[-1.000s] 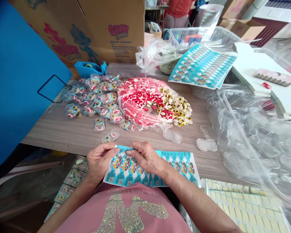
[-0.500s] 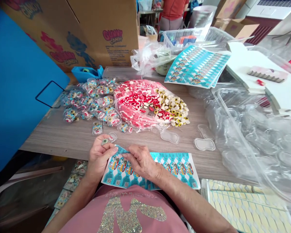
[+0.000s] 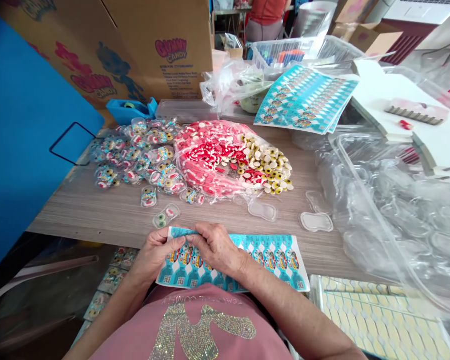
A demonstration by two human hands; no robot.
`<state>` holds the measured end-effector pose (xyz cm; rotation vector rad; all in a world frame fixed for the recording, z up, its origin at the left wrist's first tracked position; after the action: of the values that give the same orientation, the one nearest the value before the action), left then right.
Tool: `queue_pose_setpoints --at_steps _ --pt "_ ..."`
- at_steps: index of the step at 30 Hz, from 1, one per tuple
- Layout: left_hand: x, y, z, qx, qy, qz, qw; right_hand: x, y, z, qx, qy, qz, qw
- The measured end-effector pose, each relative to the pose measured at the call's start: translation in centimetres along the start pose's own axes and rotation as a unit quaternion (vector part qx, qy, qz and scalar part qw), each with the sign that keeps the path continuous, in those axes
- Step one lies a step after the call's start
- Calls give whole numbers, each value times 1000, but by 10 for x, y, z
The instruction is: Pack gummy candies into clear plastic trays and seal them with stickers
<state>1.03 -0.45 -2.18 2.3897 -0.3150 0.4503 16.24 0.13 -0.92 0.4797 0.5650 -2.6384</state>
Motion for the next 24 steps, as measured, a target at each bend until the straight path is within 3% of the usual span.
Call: queue_pose_setpoints --at_steps 6,13,19,24 --pt "-12 1 -3 41 -39 -88 995 -20 11 -2 -25 141 -13 990" --pt "-13 4 -6 79 -106 -117 984 -33 12 -5 18 96 33 995" --pt "-20 6 -5 117 -183 -137 967 -26 10 -7 104 35 -24 994" --pt "-20 10 -6 148 -237 -159 947 -22 12 -7 113 82 -59 988"
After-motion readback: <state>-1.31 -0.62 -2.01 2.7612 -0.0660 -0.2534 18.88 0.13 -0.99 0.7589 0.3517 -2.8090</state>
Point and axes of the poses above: each hand's wrist, its own y-axis away from the middle knuckle, its own x-axis out of the palm, z = x × y, the point moved 4 cm from there along -y, towards the middle knuckle, and after that the axes turned 9 degrees about -x, right-handed, at the moved point
